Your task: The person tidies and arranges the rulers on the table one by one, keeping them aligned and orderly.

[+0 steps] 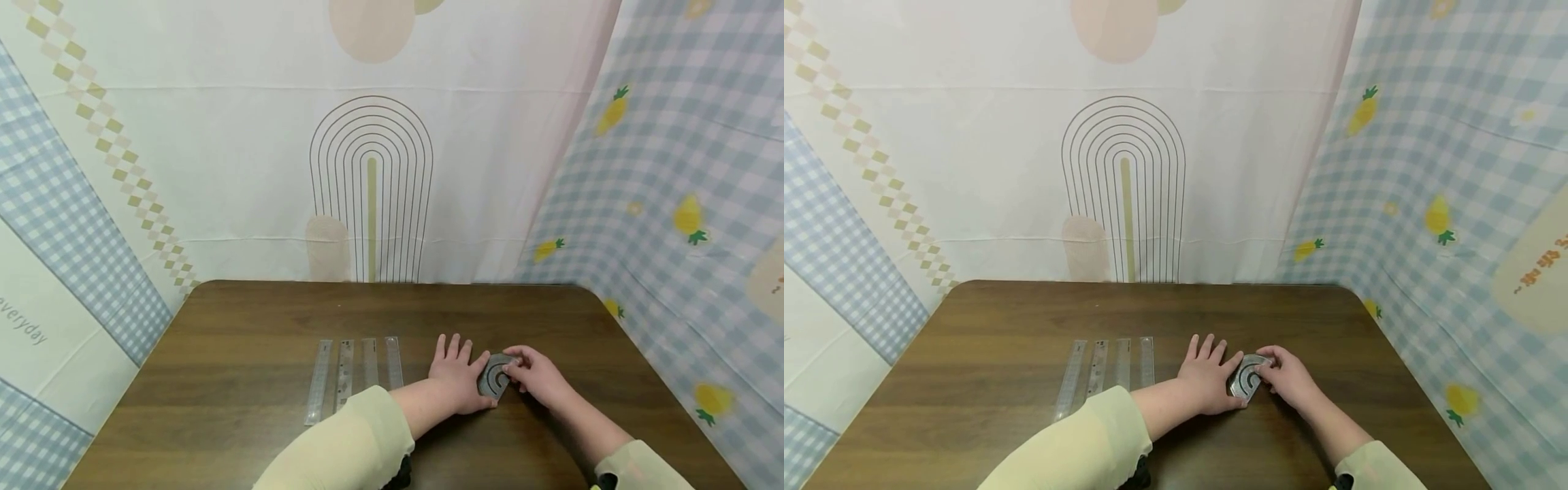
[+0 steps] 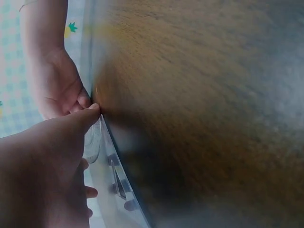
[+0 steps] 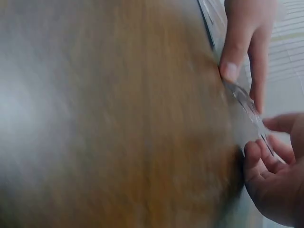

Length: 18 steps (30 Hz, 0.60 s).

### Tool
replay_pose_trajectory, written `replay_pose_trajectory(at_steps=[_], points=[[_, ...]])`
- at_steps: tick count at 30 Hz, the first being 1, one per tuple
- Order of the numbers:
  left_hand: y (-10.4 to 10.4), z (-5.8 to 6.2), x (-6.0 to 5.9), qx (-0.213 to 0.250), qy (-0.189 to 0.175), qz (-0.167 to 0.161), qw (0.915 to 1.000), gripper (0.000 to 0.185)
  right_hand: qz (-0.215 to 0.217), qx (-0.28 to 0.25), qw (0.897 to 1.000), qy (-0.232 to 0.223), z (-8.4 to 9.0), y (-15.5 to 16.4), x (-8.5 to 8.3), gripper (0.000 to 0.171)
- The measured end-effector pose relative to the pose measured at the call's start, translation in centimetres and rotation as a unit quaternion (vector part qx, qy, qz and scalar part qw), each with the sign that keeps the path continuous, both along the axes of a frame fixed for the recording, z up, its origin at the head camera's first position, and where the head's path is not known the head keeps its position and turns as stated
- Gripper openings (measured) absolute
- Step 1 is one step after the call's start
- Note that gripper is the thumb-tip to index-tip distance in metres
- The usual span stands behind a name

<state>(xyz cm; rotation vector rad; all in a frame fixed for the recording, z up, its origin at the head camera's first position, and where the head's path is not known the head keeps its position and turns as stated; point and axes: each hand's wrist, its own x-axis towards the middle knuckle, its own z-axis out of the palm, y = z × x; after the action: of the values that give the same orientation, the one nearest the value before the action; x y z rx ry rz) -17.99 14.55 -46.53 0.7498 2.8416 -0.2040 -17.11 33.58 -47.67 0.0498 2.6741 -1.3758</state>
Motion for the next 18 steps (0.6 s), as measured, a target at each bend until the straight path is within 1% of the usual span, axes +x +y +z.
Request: replay_pose_trajectory(at_steps=[2,4,7,10,14,18], points=[[0.0,0.0,-0.1,0.000,-0.005,0.001,1.0000,0.086,0.033,0.042,0.998,0.014,0.1,0.5,-0.3,0.037],[0.1,0.0,-0.1,-0.001,-0.011,0.001,0.9999,0.087,0.078,0.083,0.993,0.030,0.2,1.0,-0.7,0.039],[0.0,0.1,-0.2,-0.004,-0.011,0.001,0.9999,0.087,0.154,0.132,0.978,0.054,0.4,1.7,-1.3,0.044],[0.0,0.2,-0.2,-0.008,-0.010,0.000,0.9999,0.087,0.209,0.161,0.963,0.063,0.6,2.1,-1.9,0.048],[0.0,0.4,-0.2,-0.013,-0.018,0.003,0.9997,0.087,0.246,0.175,0.952,0.056,0.7,2.6,-2.4,0.049],[0.1,0.5,-0.3,-0.020,-0.024,0.007,0.9995,0.087,0.269,0.172,0.947,0.044,0.8,2.9,-2.7,0.054]])
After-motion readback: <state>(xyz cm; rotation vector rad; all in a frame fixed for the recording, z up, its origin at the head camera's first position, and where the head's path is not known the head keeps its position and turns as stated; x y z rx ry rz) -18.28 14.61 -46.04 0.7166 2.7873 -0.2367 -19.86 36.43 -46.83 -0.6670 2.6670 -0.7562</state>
